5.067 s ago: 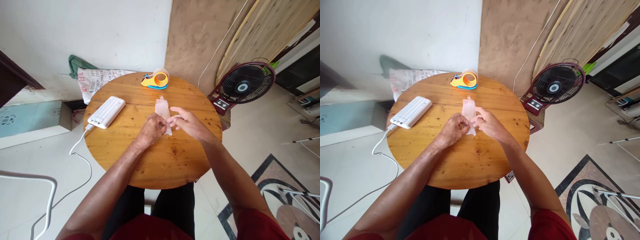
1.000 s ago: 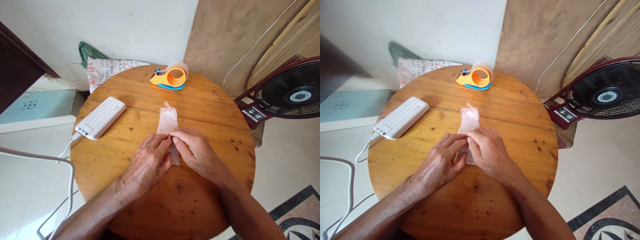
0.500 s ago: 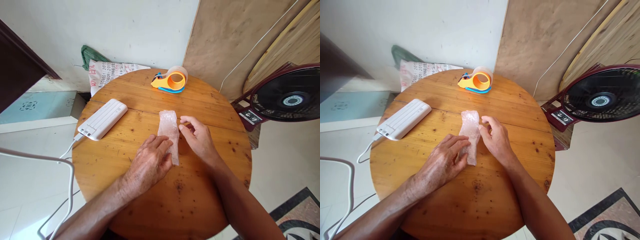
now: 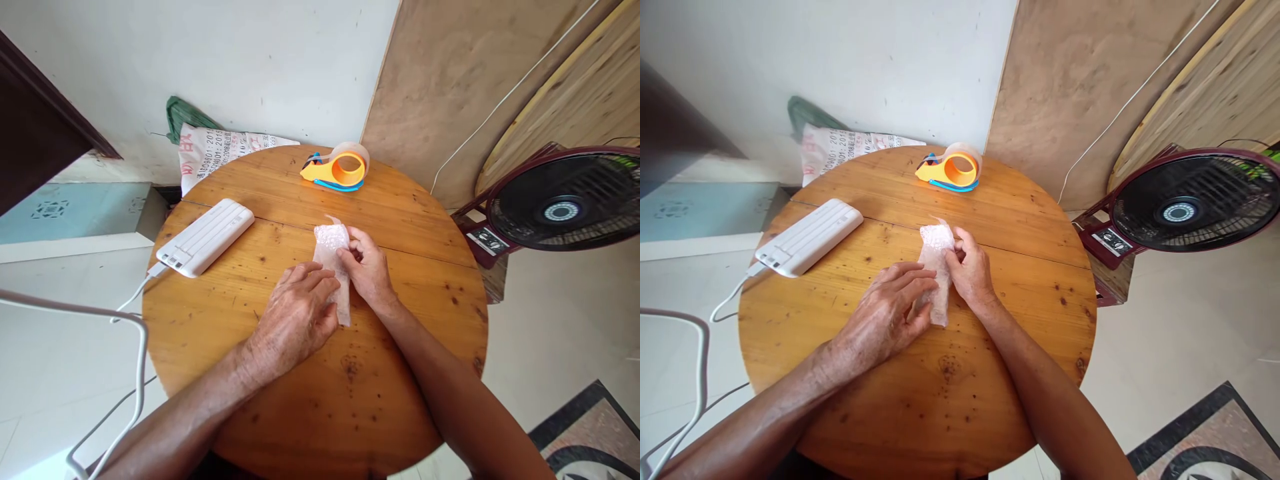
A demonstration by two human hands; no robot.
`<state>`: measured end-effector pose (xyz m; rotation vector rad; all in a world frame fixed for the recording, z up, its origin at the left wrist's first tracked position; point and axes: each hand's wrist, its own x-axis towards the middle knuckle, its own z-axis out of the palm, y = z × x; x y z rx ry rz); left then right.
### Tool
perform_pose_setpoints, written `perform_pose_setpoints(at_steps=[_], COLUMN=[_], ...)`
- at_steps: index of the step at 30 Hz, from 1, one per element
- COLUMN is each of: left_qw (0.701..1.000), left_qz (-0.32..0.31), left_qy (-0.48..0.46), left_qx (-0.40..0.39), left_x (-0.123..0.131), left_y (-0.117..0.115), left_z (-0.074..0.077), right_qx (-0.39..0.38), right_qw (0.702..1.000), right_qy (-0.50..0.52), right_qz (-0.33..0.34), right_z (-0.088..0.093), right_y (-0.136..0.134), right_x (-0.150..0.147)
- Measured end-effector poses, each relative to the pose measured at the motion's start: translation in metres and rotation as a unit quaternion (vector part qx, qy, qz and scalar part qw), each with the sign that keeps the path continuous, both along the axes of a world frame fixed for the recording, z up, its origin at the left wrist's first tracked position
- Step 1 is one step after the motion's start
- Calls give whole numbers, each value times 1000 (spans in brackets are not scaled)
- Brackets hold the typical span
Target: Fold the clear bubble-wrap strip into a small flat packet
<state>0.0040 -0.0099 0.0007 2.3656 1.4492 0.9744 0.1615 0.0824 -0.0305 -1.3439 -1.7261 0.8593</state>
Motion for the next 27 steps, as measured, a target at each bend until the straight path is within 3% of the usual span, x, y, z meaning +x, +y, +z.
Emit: perform_pose_setpoints(at_steps=[5,11,16,27], left_qw=[1000,999,999,999], left_qz=[-3,2,10,29], left_qy=[-10,-3,2,12], left_qx=[-20,-40,-48,-29], left_x=[-1,-1,-1,-3], left_y=[1,1,1,-1], left_z=[-1,2,1,-2], right_qx=[-38,-82,-127,-93], right_qw=[988,971,965,972], right_qy=[147,222,226,197], right_qz=[25,34,43,91], right_z=[-2,3,9,33], right_y=[1,-1,-1,-20], right_x=[2,1,4,7])
